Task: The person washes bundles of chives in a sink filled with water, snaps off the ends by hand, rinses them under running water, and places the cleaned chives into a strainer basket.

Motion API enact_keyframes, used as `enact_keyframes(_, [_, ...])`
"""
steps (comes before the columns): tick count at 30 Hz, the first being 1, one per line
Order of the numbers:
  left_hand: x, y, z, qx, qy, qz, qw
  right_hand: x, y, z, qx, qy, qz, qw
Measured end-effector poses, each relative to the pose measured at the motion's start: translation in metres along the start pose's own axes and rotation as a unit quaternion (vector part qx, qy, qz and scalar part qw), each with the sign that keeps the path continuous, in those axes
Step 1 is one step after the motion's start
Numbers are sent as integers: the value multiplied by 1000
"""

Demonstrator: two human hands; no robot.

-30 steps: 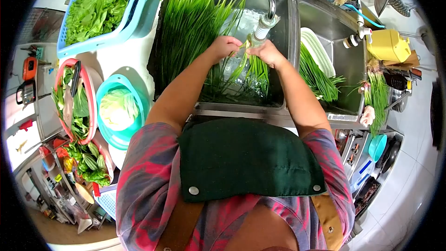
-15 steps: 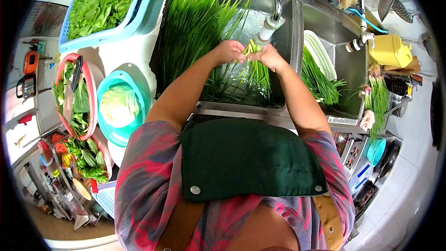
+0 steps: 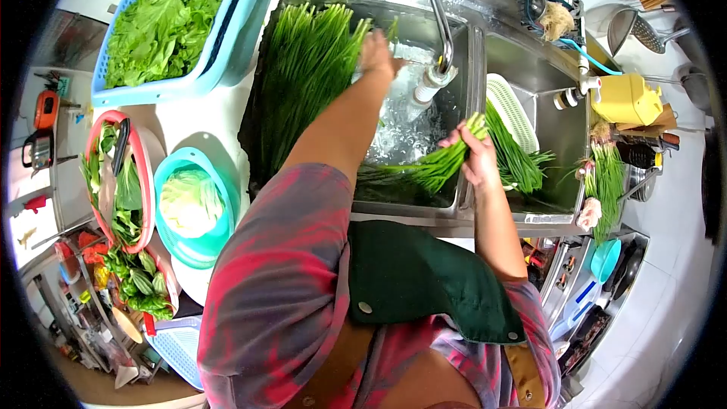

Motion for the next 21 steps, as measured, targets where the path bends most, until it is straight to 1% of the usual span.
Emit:
enact_keyframes(2, [-50, -27, 14, -58, 13, -76, 995, -22, 17, -1, 21, -5, -25, 999])
enact_keyframes(3, [-63, -32, 8, -58, -40, -44, 997, -30, 22, -7, 30, -20, -33, 999])
enact_keyframes(5, [-62, -27, -33, -89, -129, -75, 985, -46, 33, -14, 59, -13, -41, 997])
enact_keyframes(7, [-102, -50, -30, -64, -92, -26, 993, -54, 35, -23, 65, -8, -49, 997])
enact_keyframes(8, [-106, -53, -37, -50, -72, -2, 996, -55, 34, -26, 67, -5, -42, 997])
enact_keyframes(9, [-110, -56, -39, -80, 37, -58, 994, -53, 32, -27, 67, -3, -34, 997])
enact_keyframes(10, [-100, -53, -57, -108, 147, -113, 977, -51, 28, -27, 66, 0, -26, 997])
enact_keyframes(11, [-92, -47, -72, -134, 254, -165, 943, -45, 22, -26, 90, 30, -5, 996])
enact_keyframes(12, [-84, -34, -79, -167, 272, -158, 934, -36, 12, -23, 61, 23, 16, 998])
enact_keyframes(14, [-60, -1, -80, -232, 307, -143, 912, -13, -9, -11, 68, 53, 81, 993])
enact_keyframes(16, [-62, 27, -34, -332, 278, -101, 896, 10, -30, 13, 31, 76, 126, 989])
enact_keyframes(17, [-47, 52, -38, -360, 354, -164, 847, 28, -44, 17, 22, 75, 135, 988])
enact_keyframes(18, [-35, 77, -44, -385, 426, -224, 788, 43, -56, 22, 14, 74, 144, 987])
enact_keyframes(21, [-43, 101, -35, -426, 475, -223, 737, 47, -66, 58, 8, 172, 27, 985])
Point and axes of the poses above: each hand's wrist, its own y-axis away from the middle knuckle, its own z-axis out of the palm, x = y × z, the point moved 3 cm from there along -y, towards the middle knuckle, and after that the axes turned 6 degrees about x, right-handed, at the moved point
